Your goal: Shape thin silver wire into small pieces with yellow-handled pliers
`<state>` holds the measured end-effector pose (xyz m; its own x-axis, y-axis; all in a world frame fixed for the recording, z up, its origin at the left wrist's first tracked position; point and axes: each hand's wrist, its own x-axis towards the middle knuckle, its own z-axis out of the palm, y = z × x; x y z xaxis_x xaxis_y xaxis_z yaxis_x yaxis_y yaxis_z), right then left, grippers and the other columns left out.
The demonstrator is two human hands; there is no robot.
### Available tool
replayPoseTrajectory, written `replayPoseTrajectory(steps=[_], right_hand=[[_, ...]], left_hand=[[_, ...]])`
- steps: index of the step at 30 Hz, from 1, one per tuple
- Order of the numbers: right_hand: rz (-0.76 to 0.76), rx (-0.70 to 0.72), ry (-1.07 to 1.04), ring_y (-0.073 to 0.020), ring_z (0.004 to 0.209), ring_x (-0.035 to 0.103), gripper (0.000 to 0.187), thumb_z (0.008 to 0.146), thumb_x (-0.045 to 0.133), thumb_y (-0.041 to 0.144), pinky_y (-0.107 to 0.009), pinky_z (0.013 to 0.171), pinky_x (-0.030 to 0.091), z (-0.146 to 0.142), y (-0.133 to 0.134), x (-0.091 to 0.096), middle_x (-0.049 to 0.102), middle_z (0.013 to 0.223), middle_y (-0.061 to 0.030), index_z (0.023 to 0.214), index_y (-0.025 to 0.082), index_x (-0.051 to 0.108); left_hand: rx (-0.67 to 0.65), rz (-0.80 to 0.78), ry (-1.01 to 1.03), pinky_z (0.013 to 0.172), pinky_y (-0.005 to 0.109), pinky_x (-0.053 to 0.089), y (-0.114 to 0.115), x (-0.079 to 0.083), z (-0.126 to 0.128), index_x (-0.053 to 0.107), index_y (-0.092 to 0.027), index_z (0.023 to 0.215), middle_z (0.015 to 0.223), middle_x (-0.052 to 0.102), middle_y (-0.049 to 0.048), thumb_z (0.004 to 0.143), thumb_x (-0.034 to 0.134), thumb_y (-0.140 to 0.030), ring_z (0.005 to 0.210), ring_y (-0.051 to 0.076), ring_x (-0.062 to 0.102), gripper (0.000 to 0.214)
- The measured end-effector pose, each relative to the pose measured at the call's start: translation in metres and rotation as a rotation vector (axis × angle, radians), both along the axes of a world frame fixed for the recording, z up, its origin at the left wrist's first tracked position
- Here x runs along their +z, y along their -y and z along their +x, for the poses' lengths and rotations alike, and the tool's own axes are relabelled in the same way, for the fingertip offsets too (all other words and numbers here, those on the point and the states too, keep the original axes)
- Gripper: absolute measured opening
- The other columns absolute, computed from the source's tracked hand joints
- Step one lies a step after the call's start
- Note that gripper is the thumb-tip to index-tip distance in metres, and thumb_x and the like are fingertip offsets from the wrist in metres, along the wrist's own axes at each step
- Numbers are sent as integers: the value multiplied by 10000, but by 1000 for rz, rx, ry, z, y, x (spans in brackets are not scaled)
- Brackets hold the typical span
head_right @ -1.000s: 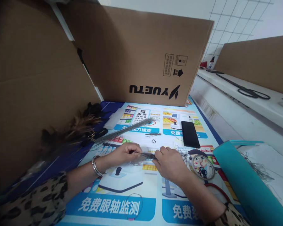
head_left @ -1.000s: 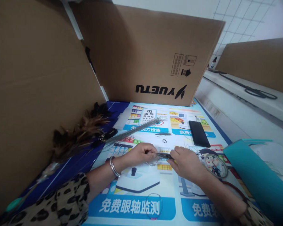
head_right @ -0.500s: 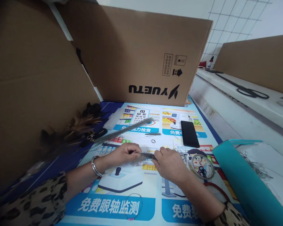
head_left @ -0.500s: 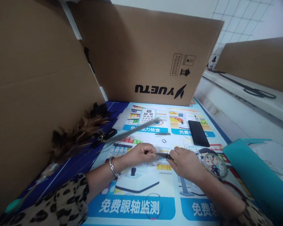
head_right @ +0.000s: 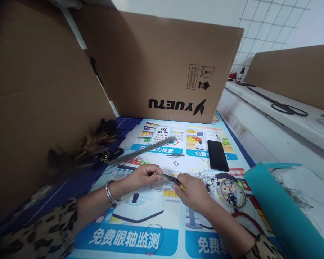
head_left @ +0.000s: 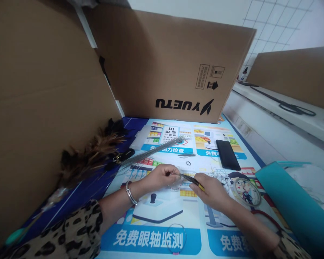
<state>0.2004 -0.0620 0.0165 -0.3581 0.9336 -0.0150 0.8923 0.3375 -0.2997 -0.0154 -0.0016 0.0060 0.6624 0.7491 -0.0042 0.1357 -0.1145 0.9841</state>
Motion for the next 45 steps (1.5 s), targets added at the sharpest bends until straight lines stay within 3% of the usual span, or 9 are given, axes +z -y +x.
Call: replayPoseTrajectory(steps=[10,14,20,32,45], right_hand=[[-18,69,-44,-131,732,497,237,861,362,399,-219,604,333,1,0,5,537,829,-22,829,189,469],[12,140,-23,-141,773,489,220,855,384,388,-233,641,348,1,0,8,525,847,-25,844,188,474],[105,137,71,-168,807,466,254,836,410,421,-269,665,335,2,1,10,508,867,-43,877,185,494],[181,230,35,-171,790,433,297,839,399,446,-284,671,321,5,-1,5,490,840,-54,852,169,505],[143,276,-4,-163,789,441,291,847,382,444,-272,671,324,6,-3,2,503,852,-52,865,178,501]], left_hand=[[-24,-188,46,479,182,274,1,2,-3,569,-104,730,567,439,-31,724,572,-318,499,59,357,214],[-46,-242,56,477,183,287,1,-2,-4,584,-106,757,562,461,-29,709,596,-315,489,59,371,215],[-68,-303,72,464,180,274,0,-5,-5,593,-103,761,549,463,-33,681,630,-298,469,51,352,214],[-169,-317,81,474,185,266,0,-3,-7,597,-96,723,568,475,-29,663,644,-314,485,53,355,231],[-235,-330,21,455,183,228,-1,1,-9,596,-96,736,562,465,-31,662,638,-327,477,51,328,246]])
